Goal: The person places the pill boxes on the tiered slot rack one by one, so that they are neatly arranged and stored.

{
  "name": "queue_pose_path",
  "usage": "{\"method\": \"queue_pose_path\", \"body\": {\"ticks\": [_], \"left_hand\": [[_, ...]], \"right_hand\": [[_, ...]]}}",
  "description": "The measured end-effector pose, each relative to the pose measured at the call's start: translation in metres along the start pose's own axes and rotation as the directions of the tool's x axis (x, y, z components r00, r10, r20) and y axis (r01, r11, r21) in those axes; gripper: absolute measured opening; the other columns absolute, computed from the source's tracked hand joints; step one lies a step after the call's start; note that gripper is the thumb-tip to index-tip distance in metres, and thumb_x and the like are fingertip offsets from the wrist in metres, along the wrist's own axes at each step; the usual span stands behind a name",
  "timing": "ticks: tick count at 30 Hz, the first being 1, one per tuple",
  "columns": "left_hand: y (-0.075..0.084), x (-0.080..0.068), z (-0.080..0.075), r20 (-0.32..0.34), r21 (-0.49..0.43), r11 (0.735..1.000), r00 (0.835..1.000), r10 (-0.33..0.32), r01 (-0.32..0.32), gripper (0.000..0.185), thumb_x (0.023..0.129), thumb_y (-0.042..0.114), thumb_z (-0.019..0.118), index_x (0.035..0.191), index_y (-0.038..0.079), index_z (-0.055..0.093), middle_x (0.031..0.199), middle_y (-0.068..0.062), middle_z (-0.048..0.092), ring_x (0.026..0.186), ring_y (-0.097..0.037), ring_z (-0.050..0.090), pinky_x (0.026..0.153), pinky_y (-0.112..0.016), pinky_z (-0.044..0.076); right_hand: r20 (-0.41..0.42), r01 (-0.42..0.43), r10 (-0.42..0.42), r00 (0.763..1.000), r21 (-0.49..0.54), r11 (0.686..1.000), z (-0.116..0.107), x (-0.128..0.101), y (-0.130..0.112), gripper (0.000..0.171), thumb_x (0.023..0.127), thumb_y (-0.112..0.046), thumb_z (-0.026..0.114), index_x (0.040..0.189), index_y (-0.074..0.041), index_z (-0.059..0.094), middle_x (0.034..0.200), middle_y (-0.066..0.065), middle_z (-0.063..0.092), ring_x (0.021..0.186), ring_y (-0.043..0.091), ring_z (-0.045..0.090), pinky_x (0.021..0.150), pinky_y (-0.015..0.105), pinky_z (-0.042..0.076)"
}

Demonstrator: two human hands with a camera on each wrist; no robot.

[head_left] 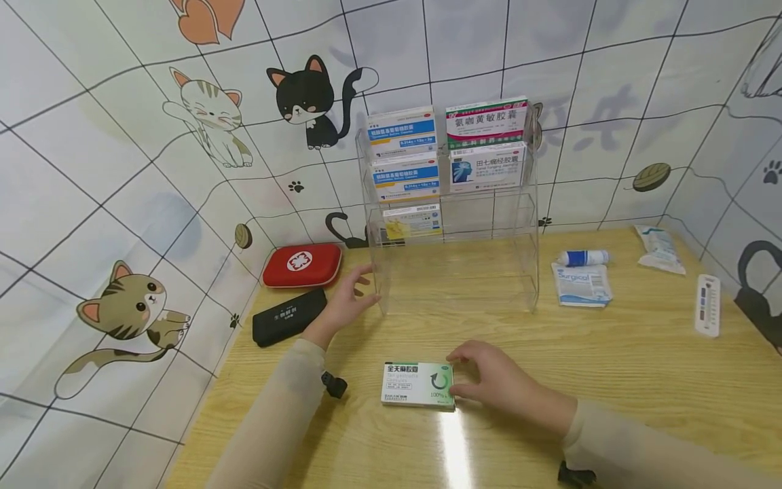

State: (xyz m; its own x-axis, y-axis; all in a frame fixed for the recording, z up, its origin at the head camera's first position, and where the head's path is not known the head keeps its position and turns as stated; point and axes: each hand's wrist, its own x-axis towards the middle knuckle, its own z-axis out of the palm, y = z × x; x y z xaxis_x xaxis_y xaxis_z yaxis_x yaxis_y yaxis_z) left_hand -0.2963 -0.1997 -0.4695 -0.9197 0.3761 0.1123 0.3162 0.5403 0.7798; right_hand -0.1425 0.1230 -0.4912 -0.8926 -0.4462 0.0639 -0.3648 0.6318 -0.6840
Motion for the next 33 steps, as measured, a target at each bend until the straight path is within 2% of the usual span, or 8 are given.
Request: {"method": "queue_pose_path", "body": {"ticks": [5,9,12,15,19,24,29,33], "left_hand": [[-0.001,0.000,0.000,-0.001,-0.002,1.000,1.000,0.003,-0.003,0.065,0.095,0.005,0.072,0.154,0.010,0.042,0.157,-0.020,0.044,0.131,-0.040,0.051,0.105,-0.058,0.048],[0.000,0.001,0.000,0.004,-0.005,1.000,1.000,-0.007,0.007,0.066,0.096,0.006,0.072,0.154,0.012,0.042,0.157,-0.018,0.045,0.132,-0.039,0.051,0.106,-0.057,0.048],[-0.001,0.001,0.000,0.006,-0.006,1.000,1.000,-0.008,0.008,0.066,0.096,0.007,0.071,0.154,0.013,0.041,0.157,-0.018,0.044,0.133,-0.038,0.051,0.106,-0.057,0.048],[-0.002,0.000,-0.001,0.009,-0.004,1.000,1.000,-0.011,0.011,0.065,0.097,0.009,0.072,0.154,0.014,0.042,0.158,-0.017,0.044,0.133,-0.037,0.051,0.106,-0.055,0.048],[-0.001,0.000,-0.003,0.010,-0.002,1.000,1.000,-0.015,0.015,0.065,0.096,0.012,0.073,0.154,0.015,0.042,0.157,-0.015,0.045,0.133,-0.037,0.051,0.107,-0.055,0.048],[0.000,0.000,-0.003,0.008,-0.013,1.000,1.000,-0.012,0.012,0.064,0.096,0.010,0.072,0.153,0.013,0.043,0.157,-0.014,0.046,0.134,-0.041,0.050,0.106,-0.056,0.048],[0.000,-0.001,-0.002,0.007,-0.019,1.000,1.000,-0.004,0.004,0.064,0.096,0.010,0.072,0.153,0.013,0.043,0.157,-0.015,0.045,0.134,-0.043,0.049,0.106,-0.056,0.047],[-0.001,-0.001,-0.002,0.012,-0.018,1.000,1.000,-0.001,0.001,0.064,0.096,0.010,0.072,0.153,0.013,0.043,0.157,-0.017,0.045,0.133,-0.043,0.050,0.105,-0.057,0.048]], "right_hand": [[0.019,-0.023,0.023,1.000,-0.017,1.000,0.004,-0.001,-0.002,0.066,0.074,-0.042,0.092,0.125,-0.007,0.070,0.123,0.006,0.069,0.118,0.029,0.063,0.106,0.053,0.051],[0.023,-0.027,0.027,0.999,-0.033,0.999,0.005,-0.004,-0.005,0.067,0.070,-0.041,0.094,0.124,-0.008,0.071,0.119,0.004,0.068,0.113,0.025,0.062,0.102,0.052,0.052],[0.010,-0.037,0.037,0.999,-0.025,0.999,0.004,-0.004,-0.008,0.062,0.069,-0.037,0.095,0.120,-0.012,0.071,0.115,0.000,0.068,0.108,0.021,0.062,0.099,0.048,0.054],[-0.006,-0.060,0.060,0.998,0.046,0.997,0.001,-0.004,-0.009,0.053,0.072,-0.028,0.095,0.117,-0.015,0.070,0.110,-0.003,0.070,0.101,0.018,0.065,0.090,0.037,0.058],[-0.020,-0.079,0.084,0.996,0.186,0.979,-0.002,-0.005,-0.008,0.032,0.082,-0.017,0.087,0.109,-0.017,0.071,0.104,-0.003,0.073,0.092,0.015,0.070,0.077,0.025,0.060],[-0.001,-0.120,0.126,0.992,0.286,0.951,-0.009,-0.006,-0.002,0.006,0.091,-0.017,0.078,0.097,-0.018,0.075,0.099,-0.002,0.076,0.086,0.012,0.072,0.074,0.023,0.059],[-0.035,-0.114,0.128,0.991,0.271,0.956,-0.023,-0.007,0.000,0.008,0.090,-0.015,0.079,0.097,-0.019,0.078,0.102,-0.001,0.076,0.086,0.011,0.072,0.074,0.023,0.059],[-0.132,-0.029,0.058,0.990,0.210,0.977,-0.039,-0.006,0.003,0.015,0.090,-0.010,0.079,0.101,-0.020,0.077,0.106,-0.003,0.076,0.090,0.010,0.072,0.080,0.025,0.061]]}}
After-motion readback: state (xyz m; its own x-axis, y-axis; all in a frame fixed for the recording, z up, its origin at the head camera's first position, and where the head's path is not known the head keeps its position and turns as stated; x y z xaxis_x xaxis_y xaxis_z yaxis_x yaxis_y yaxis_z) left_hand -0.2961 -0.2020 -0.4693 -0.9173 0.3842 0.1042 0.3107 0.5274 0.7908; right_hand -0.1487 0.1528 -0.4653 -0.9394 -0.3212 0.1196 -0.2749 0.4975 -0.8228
